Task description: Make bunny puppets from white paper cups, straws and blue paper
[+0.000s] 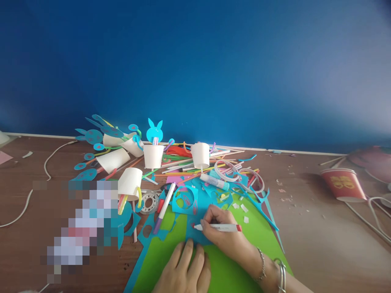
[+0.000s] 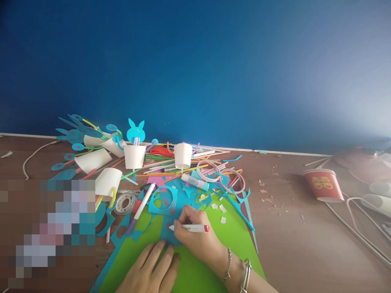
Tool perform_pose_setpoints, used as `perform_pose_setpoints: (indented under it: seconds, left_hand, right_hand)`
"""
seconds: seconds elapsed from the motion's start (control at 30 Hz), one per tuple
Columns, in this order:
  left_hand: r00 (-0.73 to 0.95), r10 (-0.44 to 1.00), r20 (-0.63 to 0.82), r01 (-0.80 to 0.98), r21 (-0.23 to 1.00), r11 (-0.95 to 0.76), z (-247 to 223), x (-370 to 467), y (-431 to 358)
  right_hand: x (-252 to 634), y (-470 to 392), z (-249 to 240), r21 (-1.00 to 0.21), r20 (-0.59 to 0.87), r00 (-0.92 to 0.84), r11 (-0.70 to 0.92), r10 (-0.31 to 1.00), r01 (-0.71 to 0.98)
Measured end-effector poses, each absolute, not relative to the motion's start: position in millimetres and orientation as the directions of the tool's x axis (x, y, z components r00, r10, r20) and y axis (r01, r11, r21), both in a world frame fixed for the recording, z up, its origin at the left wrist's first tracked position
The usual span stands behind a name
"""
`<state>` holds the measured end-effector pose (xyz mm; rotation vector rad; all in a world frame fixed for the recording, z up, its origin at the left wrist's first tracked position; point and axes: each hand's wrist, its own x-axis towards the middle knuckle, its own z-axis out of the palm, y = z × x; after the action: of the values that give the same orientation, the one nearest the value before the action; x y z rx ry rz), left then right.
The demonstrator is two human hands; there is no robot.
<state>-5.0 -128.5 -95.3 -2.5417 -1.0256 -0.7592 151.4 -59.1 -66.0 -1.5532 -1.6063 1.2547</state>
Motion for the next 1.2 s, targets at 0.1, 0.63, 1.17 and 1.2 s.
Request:
perform_pose_setpoints:
  seconds: [0.1, 0.63, 1.17, 1.2]
  left_hand:
    - [0.605, 0.555, 0.571, 0.709, -0.070, -0.701, -95.6, -4.5, -128.4]
    - [0.605, 0.566, 0.560, 0.709, -0.056, -0.703, -95.3, -5.0, -128.1]
    - [0.611, 0.549, 0.570, 0.696, -0.058, -0.716, -95.8, -5.2, -128.1]
    - [0.614, 0.550, 0.566, 0.696, -0.059, -0.716, -95.3, -5.1, -128.2]
  right_hand:
    - [150.8, -59.1, -66.1, -0.903, -0.204, -0.148, -0.127, 0.968, 0.411]
    - [150.6, -59.9, -65.9, -0.897, -0.212, -0.172, -0.122, 0.962, 0.424]
    - [150.5, -60.1, -66.9, -0.900, -0.217, -0.167, -0.131, 0.962, 0.417]
    - [150.6, -60.1, -66.9, -0.900, -0.219, -0.168, -0.133, 0.961, 0.415]
